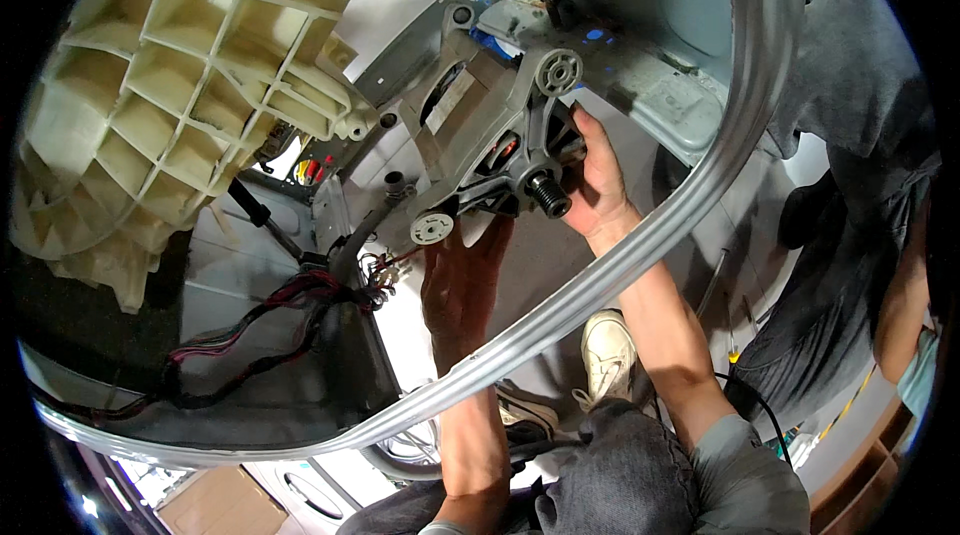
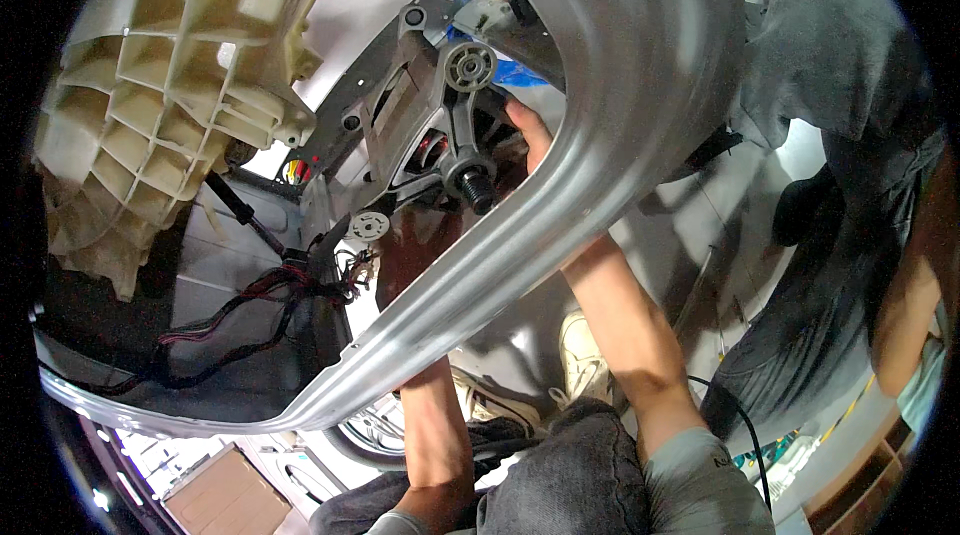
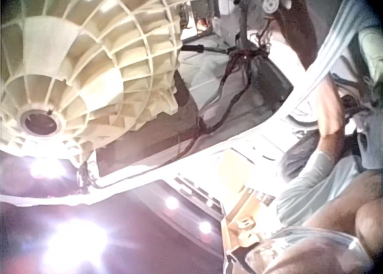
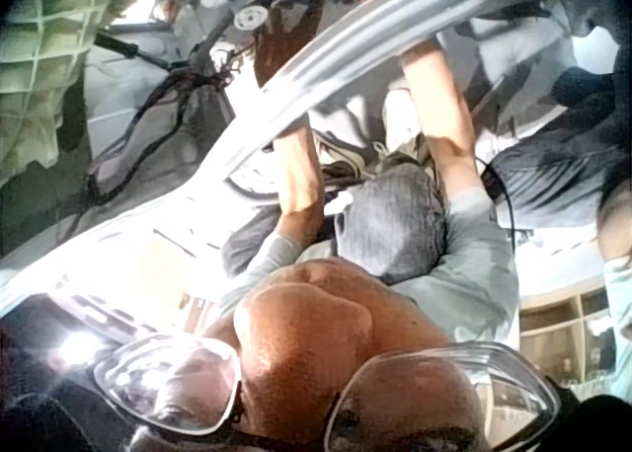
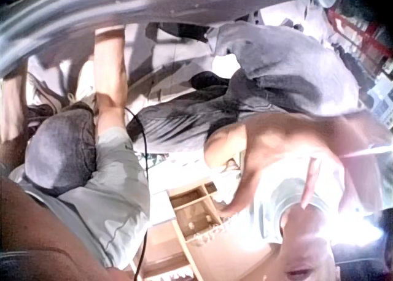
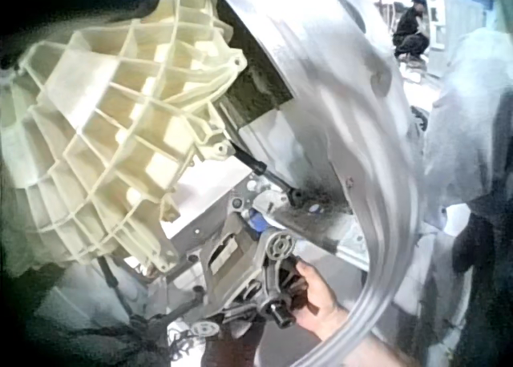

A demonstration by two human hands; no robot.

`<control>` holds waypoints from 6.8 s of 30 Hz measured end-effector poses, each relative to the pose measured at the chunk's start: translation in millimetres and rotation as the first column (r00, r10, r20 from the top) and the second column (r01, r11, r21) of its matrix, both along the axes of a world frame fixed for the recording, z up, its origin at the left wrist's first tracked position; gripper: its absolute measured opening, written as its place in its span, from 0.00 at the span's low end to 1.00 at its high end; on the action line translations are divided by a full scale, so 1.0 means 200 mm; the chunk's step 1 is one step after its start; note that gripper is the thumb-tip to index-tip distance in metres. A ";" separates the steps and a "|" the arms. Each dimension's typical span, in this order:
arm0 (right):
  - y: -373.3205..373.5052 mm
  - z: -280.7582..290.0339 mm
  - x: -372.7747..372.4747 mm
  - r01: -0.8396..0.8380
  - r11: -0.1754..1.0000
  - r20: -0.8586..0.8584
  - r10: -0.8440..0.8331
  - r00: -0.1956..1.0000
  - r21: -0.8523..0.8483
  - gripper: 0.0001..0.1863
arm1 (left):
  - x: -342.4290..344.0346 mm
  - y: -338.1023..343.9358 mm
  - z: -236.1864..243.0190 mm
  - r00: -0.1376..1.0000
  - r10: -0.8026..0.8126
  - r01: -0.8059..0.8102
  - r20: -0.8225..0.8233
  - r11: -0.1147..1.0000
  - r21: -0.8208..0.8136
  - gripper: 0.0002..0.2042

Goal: The person works on a washing machine drum assembly, first manipulating the motor and wiring by hand, then using a power drill to drive a long fastener into a component, and finally pressing a bearing into place and tapping the housing with a hammer.

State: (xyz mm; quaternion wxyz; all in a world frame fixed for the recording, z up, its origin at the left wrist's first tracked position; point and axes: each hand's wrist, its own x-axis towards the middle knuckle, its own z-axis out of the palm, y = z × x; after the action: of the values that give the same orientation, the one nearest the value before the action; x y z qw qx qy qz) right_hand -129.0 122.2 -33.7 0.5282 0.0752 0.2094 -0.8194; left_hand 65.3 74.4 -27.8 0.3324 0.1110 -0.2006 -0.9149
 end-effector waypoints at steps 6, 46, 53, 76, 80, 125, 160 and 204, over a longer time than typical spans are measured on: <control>0.12 -0.14 0.05 -0.080 0.981 0.017 0.078 0.997 0.178 0.24 | 0.06 0.12 -0.07 0.999 -0.009 0.005 0.043 0.995 0.101 0.28; 0.19 -0.40 0.20 -0.127 0.925 -0.053 0.156 0.986 0.359 0.31 | 0.02 0.20 -0.37 0.893 -0.044 -0.071 0.448 0.969 0.236 0.27; 0.16 -0.31 0.19 -0.207 0.928 0.065 0.196 0.978 0.310 0.37 | -0.02 0.21 -0.37 0.795 0.034 -0.221 0.606 0.946 0.236 0.27; 0.15 -0.25 0.13 -0.246 0.951 0.189 0.212 0.959 0.184 0.26 | 0.05 0.09 -0.51 0.792 -0.048 -0.133 0.608 0.960 0.248 0.35; 0.28 -0.23 0.16 -0.148 0.983 0.082 0.140 0.987 0.105 0.23 | 0.05 0.04 -0.49 0.794 -0.042 -0.113 0.607 0.970 0.214 0.35; -0.30 0.30 -0.32 -0.226 0.924 -0.177 0.178 0.968 -0.309 0.19 | -0.24 -0.33 0.16 0.980 0.181 -0.127 0.081 0.885 -0.447 0.28; -0.35 0.30 -0.36 -0.281 0.901 -0.045 0.282 0.958 -0.330 0.20 | -0.29 -0.38 0.22 0.976 0.191 -0.124 0.102 0.878 -0.463 0.28; -0.38 0.36 -0.38 -0.434 0.757 -0.170 0.405 0.898 -0.489 0.23 | -0.33 -0.34 0.29 0.967 0.248 -0.208 0.064 0.907 -0.366 0.17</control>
State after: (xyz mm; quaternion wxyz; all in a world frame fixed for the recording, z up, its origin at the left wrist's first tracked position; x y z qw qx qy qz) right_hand -204.6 47.1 38.0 0.6927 -0.1398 0.0084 -0.7075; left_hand -0.9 5.9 31.0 0.4402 0.1212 -0.3663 -0.8108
